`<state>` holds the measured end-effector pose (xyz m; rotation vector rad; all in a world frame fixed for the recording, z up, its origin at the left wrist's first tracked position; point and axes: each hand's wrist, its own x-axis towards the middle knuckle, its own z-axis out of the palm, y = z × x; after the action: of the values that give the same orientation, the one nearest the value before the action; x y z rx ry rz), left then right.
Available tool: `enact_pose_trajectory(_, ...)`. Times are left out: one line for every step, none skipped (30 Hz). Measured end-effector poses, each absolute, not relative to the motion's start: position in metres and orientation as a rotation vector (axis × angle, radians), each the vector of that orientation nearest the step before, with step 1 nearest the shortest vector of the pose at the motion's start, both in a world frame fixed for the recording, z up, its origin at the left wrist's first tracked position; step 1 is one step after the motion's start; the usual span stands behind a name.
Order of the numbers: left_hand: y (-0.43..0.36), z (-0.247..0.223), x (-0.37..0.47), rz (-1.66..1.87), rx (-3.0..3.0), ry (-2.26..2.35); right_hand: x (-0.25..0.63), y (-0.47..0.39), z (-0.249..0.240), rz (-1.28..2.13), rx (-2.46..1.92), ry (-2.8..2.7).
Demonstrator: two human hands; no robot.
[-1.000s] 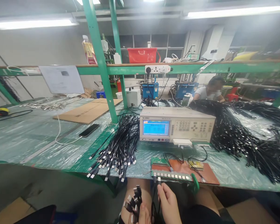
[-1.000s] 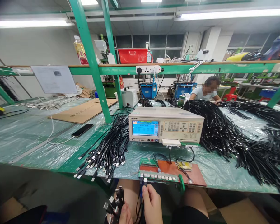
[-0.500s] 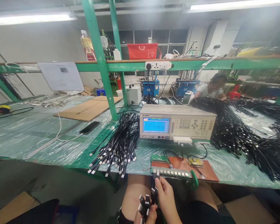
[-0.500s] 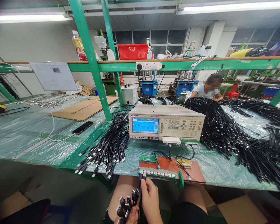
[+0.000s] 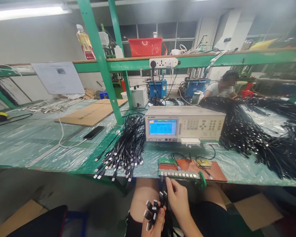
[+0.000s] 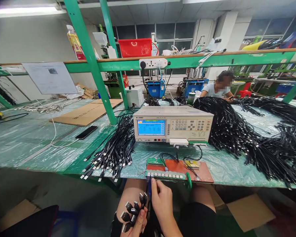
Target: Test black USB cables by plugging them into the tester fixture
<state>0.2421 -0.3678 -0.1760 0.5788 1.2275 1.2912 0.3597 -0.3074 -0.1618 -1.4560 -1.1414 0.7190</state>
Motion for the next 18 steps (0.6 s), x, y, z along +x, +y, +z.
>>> enact_pose_trajectory(-0.369, -0.176, 0.24, 1.283, 0.602, 1.251, 0.363, -0.315, -0.156, 0.652, -1.456, -1.173)
enact_pose_trajectory(-0.37, -0.176, 0.238, 1.279, 0.637, 1.266, 0.365, -0.323, -0.151, 0.626, -1.42, -1.205)
enact_pose_trajectory(-0.371, -0.177, 0.236, 1.283, 0.678, 1.275, 0.366, -0.33, -0.145, 0.652, -1.35, -1.245)
enact_pose_trajectory(-0.371, -0.178, 0.234, 1.286, 0.725, 1.284, 0.365, -0.338, -0.141, 0.722, -1.257, -1.293)
enact_pose_trajectory(-0.372, -0.179, 0.231, 1.286, 0.775, 1.303, 0.363, -0.344, -0.137, 0.81, -1.158, -1.345)
enact_pose_trajectory(-0.371, -0.18, 0.23, 1.277, 0.827, 1.335, 0.36, -0.35, -0.135, 0.889, -1.075, -1.384)
enact_pose_trajectory(-0.371, -0.181, 0.229, 1.259, 0.875, 1.37, 0.356, -0.354, -0.134, 0.944, -1.018, -1.4)
enact_pose_trajectory(-0.37, -0.181, 0.228, 1.234, 0.917, 1.397, 0.352, -0.357, -0.135, 0.984, -0.987, -1.39)
enact_pose_trajectory(-0.37, -0.181, 0.227, 1.207, 0.951, 1.414, 0.349, -0.358, -0.137, 1.016, -0.977, -1.345)
enact_pose_trajectory(-0.369, -0.179, 0.227, 1.189, 0.972, 1.422, 0.347, -0.359, -0.14, 1.052, -0.979, -1.267)
enact_pose_trajectory(-0.367, -0.176, 0.228, 1.183, 0.979, 1.423, 0.346, -0.359, -0.145, 1.092, -0.99, -1.167)
enact_pose_trajectory(-0.365, -0.172, 0.228, 1.187, 0.976, 1.419, 0.345, -0.358, -0.149, 1.128, -1.011, -1.055)
enact_pose_trajectory(-0.363, -0.168, 0.228, 1.198, 0.97, 1.42, 0.346, -0.356, -0.153, 1.146, -1.039, -0.95)
enact_pose_trajectory(-0.361, -0.163, 0.228, 1.213, 0.971, 1.427, 0.348, -0.352, -0.158, 1.142, -1.077, -0.87)
enact_pose_trajectory(-0.359, -0.158, 0.229, 1.226, 0.978, 1.437, 0.35, -0.348, -0.162, 1.119, -1.121, -0.82)
enact_pose_trajectory(-0.358, -0.154, 0.229, 1.233, 0.988, 1.445, 0.352, -0.344, -0.166, 1.087, -1.167, -0.802)
enact_pose_trajectory(-0.357, -0.151, 0.229, 1.237, 0.998, 1.452, 0.353, -0.339, -0.169, 1.061, -1.208, -0.804)
enact_pose_trajectory(-0.357, -0.15, 0.23, 1.239, 1.003, 1.456, 0.355, -0.334, -0.173, 1.047, -1.238, -0.816)
